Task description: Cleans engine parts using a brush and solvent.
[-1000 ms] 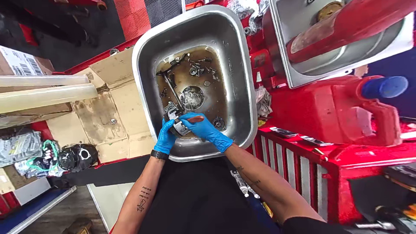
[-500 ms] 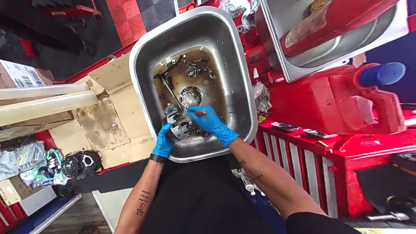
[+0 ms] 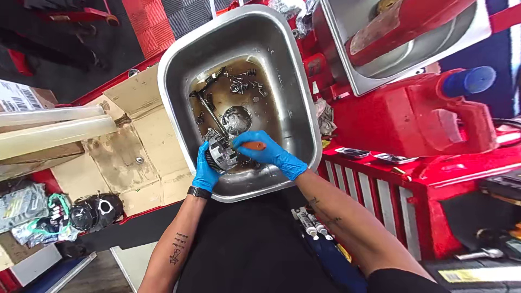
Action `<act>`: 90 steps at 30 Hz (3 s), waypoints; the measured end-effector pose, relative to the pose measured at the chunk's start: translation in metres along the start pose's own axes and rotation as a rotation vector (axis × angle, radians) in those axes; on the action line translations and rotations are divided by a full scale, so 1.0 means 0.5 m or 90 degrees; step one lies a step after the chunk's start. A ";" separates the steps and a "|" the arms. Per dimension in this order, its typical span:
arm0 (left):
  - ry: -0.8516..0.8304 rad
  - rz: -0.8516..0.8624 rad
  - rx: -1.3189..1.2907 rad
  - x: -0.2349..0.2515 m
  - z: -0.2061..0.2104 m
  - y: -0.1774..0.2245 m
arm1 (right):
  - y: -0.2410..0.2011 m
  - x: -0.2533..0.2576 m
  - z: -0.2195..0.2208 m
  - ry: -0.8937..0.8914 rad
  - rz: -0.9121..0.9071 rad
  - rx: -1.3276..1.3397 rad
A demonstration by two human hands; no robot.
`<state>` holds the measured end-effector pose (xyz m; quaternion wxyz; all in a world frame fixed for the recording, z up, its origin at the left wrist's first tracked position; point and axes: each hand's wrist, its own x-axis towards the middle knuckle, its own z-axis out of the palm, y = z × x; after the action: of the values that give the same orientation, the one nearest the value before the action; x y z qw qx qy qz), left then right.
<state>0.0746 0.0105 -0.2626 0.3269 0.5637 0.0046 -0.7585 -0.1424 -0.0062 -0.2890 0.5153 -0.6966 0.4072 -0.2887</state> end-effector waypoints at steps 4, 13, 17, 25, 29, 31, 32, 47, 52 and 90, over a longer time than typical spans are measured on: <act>-0.003 0.023 0.032 -0.003 0.015 -0.020 | 0.005 -0.010 0.003 -0.023 0.051 -0.029; 0.019 0.151 -0.013 -0.023 0.045 -0.055 | -0.001 -0.015 -0.039 -0.012 0.072 0.046; 0.031 0.189 -0.005 -0.030 0.060 -0.070 | 0.011 -0.020 -0.046 0.008 0.073 0.025; 0.029 0.299 -0.076 -0.044 0.058 -0.102 | 0.000 -0.041 -0.070 0.009 0.132 0.078; 0.028 0.327 -0.093 -0.039 0.064 -0.112 | -0.018 -0.055 -0.064 -0.060 0.160 0.086; 0.023 0.329 -0.110 -0.041 0.069 -0.116 | -0.012 -0.049 -0.085 -0.031 0.165 0.069; 0.020 0.327 -0.119 -0.044 0.070 -0.121 | -0.020 -0.051 -0.088 -0.041 0.162 0.110; -0.052 0.205 -0.120 -0.093 0.042 -0.113 | 0.073 -0.060 -0.108 -0.175 0.135 -0.294; -0.076 0.187 -0.094 -0.072 0.034 -0.096 | 0.003 -0.065 -0.103 -0.078 -0.064 0.081; 0.124 0.174 0.150 0.021 -0.010 -0.060 | 0.041 -0.061 0.032 -0.100 0.153 0.161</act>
<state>0.0623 0.0307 -0.2840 0.3569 0.6641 -0.1289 -0.6442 -0.1499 0.0250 -0.3130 0.6595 -0.5933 0.4064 -0.2189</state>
